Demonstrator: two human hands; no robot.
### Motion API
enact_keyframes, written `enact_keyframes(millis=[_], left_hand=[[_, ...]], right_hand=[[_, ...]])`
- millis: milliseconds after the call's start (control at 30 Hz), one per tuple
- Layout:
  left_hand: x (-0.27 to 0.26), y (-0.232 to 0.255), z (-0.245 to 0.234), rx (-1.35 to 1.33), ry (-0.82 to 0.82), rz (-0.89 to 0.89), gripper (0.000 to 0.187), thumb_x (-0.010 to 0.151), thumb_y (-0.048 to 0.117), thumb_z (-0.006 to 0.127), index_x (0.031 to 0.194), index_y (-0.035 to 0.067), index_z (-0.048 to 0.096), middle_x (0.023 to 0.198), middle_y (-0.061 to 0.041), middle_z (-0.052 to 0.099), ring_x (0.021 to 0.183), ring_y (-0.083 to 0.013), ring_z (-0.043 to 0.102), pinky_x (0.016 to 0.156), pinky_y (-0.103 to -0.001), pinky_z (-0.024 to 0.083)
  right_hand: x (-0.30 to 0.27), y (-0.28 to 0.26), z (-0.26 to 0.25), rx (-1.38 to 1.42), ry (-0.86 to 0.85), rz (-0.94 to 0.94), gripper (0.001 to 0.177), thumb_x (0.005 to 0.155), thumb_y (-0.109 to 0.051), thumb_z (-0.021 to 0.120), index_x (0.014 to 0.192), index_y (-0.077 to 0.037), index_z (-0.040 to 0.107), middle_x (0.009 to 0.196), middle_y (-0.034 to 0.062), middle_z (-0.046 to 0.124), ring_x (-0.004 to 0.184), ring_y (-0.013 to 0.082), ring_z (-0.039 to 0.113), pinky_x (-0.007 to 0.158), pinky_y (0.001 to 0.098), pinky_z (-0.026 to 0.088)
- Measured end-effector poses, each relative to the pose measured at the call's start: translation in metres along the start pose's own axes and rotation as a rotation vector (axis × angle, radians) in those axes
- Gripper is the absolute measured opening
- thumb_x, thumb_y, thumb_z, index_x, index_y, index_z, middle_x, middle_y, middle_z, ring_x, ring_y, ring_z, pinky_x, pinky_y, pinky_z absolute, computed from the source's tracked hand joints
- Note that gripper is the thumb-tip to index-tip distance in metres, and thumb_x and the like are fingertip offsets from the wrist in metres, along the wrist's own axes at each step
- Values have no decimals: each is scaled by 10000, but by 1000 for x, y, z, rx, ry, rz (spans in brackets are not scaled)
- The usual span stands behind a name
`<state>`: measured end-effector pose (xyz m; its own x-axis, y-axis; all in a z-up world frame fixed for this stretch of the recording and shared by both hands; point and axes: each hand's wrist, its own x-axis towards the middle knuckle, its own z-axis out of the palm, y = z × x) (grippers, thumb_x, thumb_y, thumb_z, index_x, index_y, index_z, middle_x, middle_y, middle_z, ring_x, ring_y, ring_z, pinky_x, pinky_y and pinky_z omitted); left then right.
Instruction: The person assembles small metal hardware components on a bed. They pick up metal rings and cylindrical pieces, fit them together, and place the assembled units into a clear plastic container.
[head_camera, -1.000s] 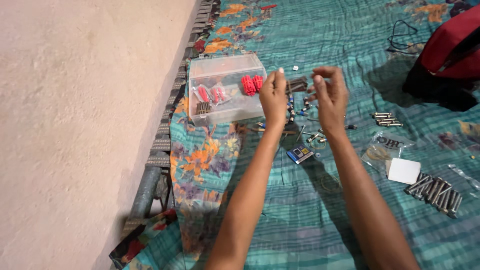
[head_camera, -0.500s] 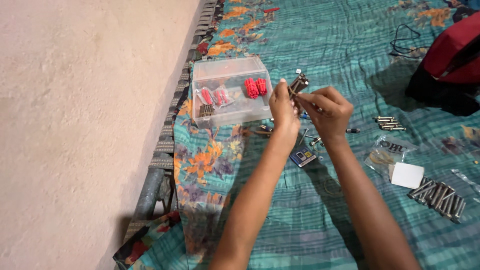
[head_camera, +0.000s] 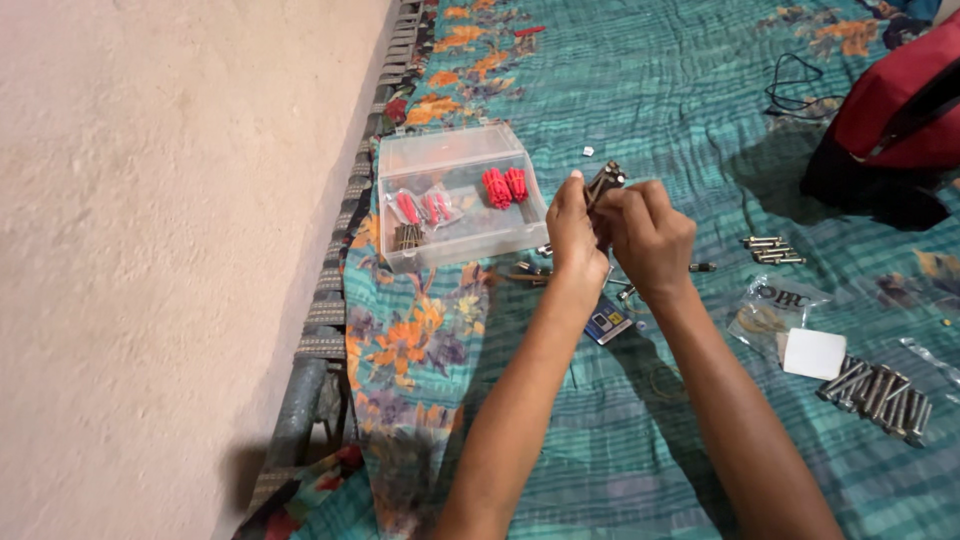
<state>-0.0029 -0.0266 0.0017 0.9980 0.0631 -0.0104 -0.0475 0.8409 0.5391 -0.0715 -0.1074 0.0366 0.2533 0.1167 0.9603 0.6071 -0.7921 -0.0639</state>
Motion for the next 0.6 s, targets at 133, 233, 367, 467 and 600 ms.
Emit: enact_keyframes(millis=[133,233,367,467,600], left_hand=[[7,11,-4,-39,64,-118,222,1022,342,580,917,150,616,708,15,622,530,-117,576,448,-258,433],[20,17,-15,-72,73,-166,265,1009,375,590,845,167,591,563,45,492,417,-95,461,372,-240,370],[46,23,-39,-155,32,-193,319,1003,401,571,759,201,519,483,62,386,363,-83,366,336,-248,301],[59,32,-60,-219,-22,-225,431,1060,421,574,727,179,446,500,48,363,387,-92,344,395,-246,304],[68,44,-70,-329,-234,-211,430,1035,448,550,706,183,470,459,60,328,349,-86,274,384,-263,266]], right_hand=[[6,2,-3,6,-150,-17,173,870,22,730,1003,-81,688,1008,74,660,880,262,689,703,377,560],[14,0,-7,39,-218,-87,194,849,59,679,996,-67,669,1046,101,662,999,315,668,836,416,545],[21,-9,-8,254,-265,-162,179,861,66,603,1002,-43,612,1070,103,668,1109,359,642,1004,442,504],[13,-10,-4,534,-376,-53,168,874,61,586,993,-44,533,1002,121,616,1018,326,623,1084,466,498],[-9,-3,8,1303,-450,503,120,1097,23,499,1046,-85,507,853,88,630,700,181,537,696,348,486]])
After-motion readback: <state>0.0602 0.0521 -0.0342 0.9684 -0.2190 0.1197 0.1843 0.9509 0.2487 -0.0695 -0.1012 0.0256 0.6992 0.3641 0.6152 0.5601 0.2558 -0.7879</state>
